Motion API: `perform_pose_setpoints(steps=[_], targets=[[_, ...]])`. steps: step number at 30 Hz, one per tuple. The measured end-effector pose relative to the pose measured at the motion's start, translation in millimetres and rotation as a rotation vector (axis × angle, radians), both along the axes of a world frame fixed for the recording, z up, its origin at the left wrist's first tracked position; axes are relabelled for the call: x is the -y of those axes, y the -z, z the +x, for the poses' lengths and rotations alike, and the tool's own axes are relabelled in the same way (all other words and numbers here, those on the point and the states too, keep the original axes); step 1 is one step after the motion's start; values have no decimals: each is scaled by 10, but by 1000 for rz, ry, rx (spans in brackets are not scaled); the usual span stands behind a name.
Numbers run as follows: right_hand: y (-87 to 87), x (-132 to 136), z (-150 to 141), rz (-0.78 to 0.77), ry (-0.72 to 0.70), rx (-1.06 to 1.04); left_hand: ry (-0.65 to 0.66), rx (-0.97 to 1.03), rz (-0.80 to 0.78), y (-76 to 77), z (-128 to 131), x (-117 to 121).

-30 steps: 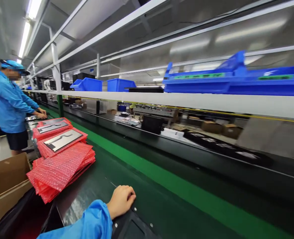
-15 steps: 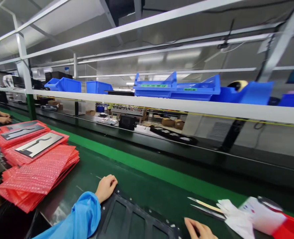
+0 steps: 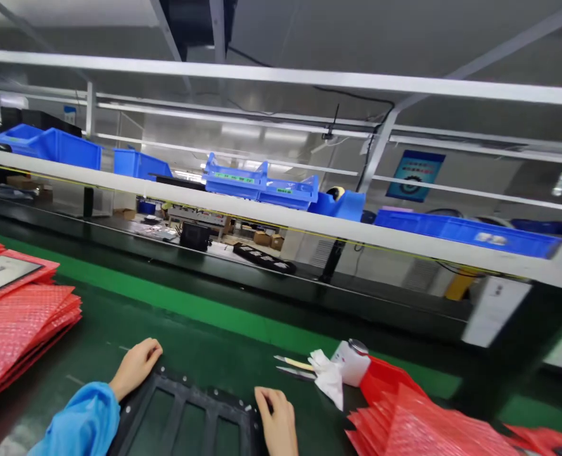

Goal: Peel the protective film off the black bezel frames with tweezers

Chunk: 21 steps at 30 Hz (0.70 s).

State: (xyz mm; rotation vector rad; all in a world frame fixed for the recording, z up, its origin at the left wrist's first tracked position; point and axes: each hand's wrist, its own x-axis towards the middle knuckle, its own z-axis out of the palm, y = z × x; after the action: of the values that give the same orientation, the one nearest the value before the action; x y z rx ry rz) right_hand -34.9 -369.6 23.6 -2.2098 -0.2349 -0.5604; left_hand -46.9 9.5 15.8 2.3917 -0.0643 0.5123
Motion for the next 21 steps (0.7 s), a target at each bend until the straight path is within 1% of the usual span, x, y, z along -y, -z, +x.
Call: perform_pose_setpoints(steps=[2, 5, 12, 16, 21], targets=[[-7, -91, -78, -30, -15, -6, 23, -15, -39, 32, -5, -30], [18, -147, -149, -60, -27, -22, 51, -37, -107, 58, -19, -62], [40, -234, -163, -51, -43, 4, 109, -54, -246, 28, -79, -135], [17, -330, -159, -31, -53, 39, 109, -42, -251, 0, -55, -178], [41, -352, -130, -18, -37, 92, 127, -17, -195, 1, 75, -189]])
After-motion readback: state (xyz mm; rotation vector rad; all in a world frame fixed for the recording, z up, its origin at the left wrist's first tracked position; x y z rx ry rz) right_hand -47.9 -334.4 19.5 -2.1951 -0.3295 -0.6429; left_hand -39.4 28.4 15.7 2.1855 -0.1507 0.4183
